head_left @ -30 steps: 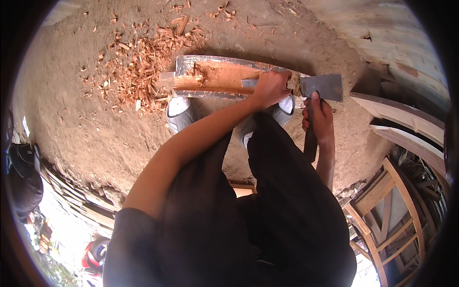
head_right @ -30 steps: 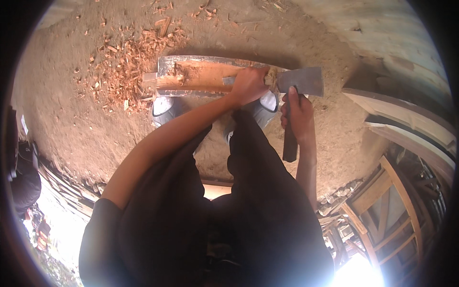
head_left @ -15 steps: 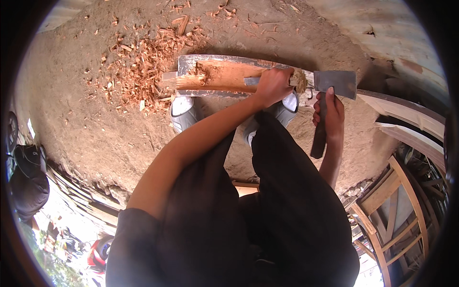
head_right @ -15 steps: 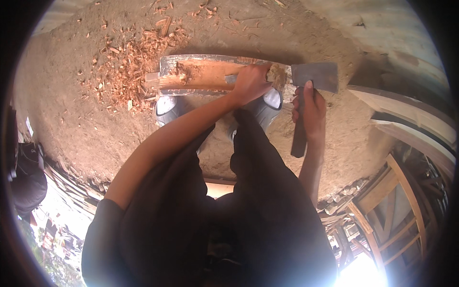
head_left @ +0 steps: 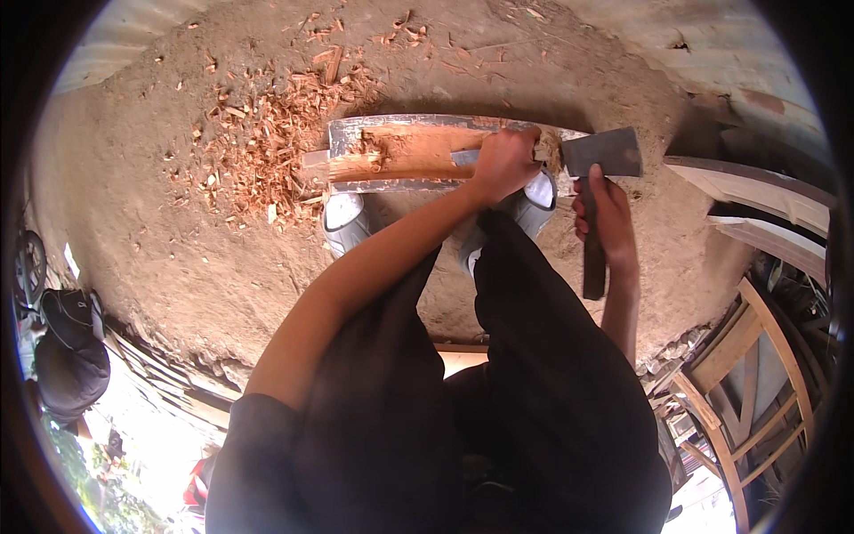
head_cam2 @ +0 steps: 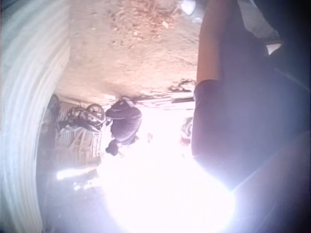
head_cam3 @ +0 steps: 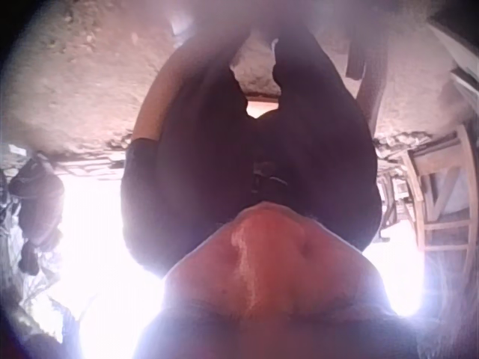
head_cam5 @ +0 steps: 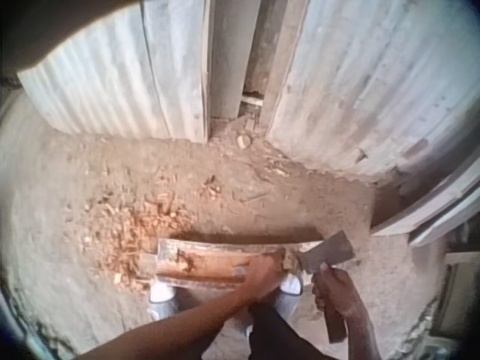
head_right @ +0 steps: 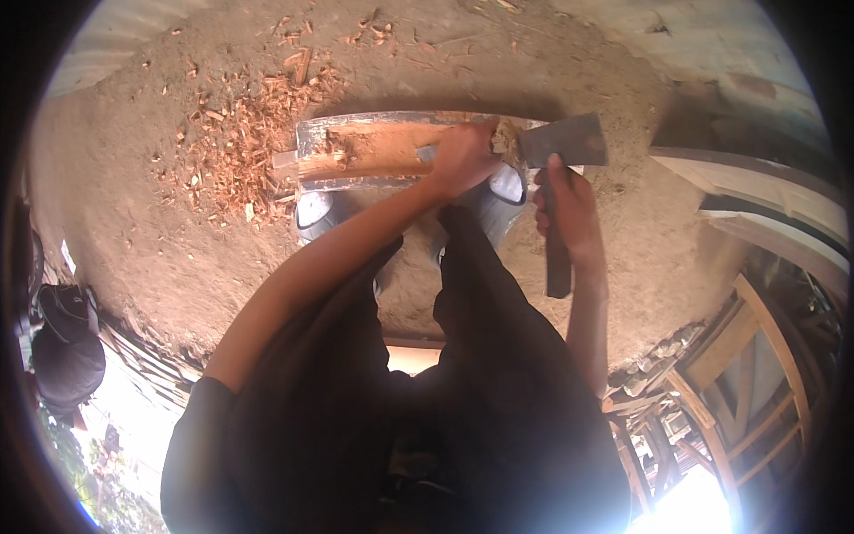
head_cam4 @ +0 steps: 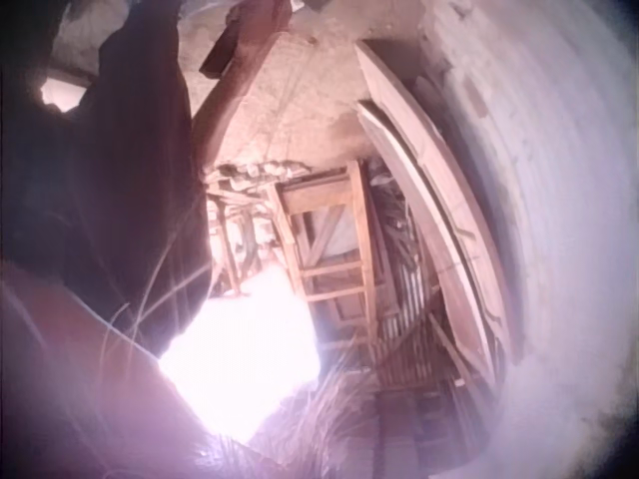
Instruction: The person sits on the ground and uses a small axe to carve a piece of wood placed on a wooden block. They repeatedly strike the wood to remove shavings and shape it.
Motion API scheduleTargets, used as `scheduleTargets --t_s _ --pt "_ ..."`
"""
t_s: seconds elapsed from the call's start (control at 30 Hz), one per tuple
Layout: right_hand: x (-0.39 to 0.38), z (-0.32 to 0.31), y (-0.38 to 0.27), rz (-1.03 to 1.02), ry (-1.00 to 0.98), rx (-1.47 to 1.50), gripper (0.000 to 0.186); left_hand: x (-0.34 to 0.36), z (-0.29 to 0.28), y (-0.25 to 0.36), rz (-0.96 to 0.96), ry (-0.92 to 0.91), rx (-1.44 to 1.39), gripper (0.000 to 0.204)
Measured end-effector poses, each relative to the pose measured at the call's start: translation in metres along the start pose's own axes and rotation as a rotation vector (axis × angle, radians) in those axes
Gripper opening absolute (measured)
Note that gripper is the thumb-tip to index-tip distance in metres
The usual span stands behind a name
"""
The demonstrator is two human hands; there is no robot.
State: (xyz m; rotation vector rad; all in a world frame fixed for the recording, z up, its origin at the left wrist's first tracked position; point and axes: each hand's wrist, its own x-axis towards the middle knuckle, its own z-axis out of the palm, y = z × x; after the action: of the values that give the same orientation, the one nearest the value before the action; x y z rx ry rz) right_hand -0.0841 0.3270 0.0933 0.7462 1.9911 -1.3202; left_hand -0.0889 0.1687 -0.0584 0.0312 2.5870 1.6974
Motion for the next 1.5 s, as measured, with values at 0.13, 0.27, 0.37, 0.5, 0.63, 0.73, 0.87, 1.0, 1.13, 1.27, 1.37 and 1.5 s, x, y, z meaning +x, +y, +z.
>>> scheduleTargets --t_s 0.13,0.27,0.37,0.5,0.63,0.73,0.87,1.0,1.13,1.27,1.37,1.5 --pt "0.0 -0.011 -0.004 -0.117 0.105 0.064 0.054 0.001 0.004 -0.003 0.008 0.001 0.068 0.02" --pt "0.005 0.008 0.014 -0.083 0.092 -0.046 0.054 0.0 0.007 -0.002 0.01 -0.093 0.107 0.024" --pt "0.004 -0.01 0.007 -0.007 0.011 0.012 0.053 -0.001 0.007 -0.002 0.038 -0.111 0.114 0.023" --pt "0.008 -0.01 0.022 -0.079 0.162 0.151 0.054 -0.001 0.01 -0.004 0.032 -0.047 0.095 0.025" --pt "0.004 -0.001 0.027 -0.051 0.051 0.049 0.052 -0.002 0.009 -0.008 0.079 -0.078 0.083 0.021" --pt "-0.007 -0.007 0.016 -0.016 0.027 0.039 0.052 -0.008 0.006 -0.007 0.095 -0.065 0.05 0.021" --pt "-0.01 0.008 0.029 -0.148 0.198 0.101 0.051 -0.006 0.011 -0.007 0.113 -0.059 0.038 0.021" --pt "-0.009 0.0 0.029 -0.051 0.054 -0.015 0.05 -0.009 0.011 -0.009 0.114 -0.116 0.116 0.02" --pt "-0.01 -0.003 0.027 -0.107 0.12 0.1 0.051 -0.009 0.008 -0.009 0.139 -0.038 0.01 0.02" --pt "-0.002 0.004 0.037 -0.091 0.027 -0.005 0.053 -0.009 0.008 -0.006 0.158 -0.043 0.009 0.02" --pt "-0.01 -0.007 0.016 -0.085 0.012 -0.035 0.05 -0.011 0.005 -0.012 0.14 -0.046 0.009 0.021" --pt "-0.017 0.007 0.019 -0.218 0.194 0.061 0.051 -0.01 0.008 -0.009 0.15 -0.032 0.016 0.022"
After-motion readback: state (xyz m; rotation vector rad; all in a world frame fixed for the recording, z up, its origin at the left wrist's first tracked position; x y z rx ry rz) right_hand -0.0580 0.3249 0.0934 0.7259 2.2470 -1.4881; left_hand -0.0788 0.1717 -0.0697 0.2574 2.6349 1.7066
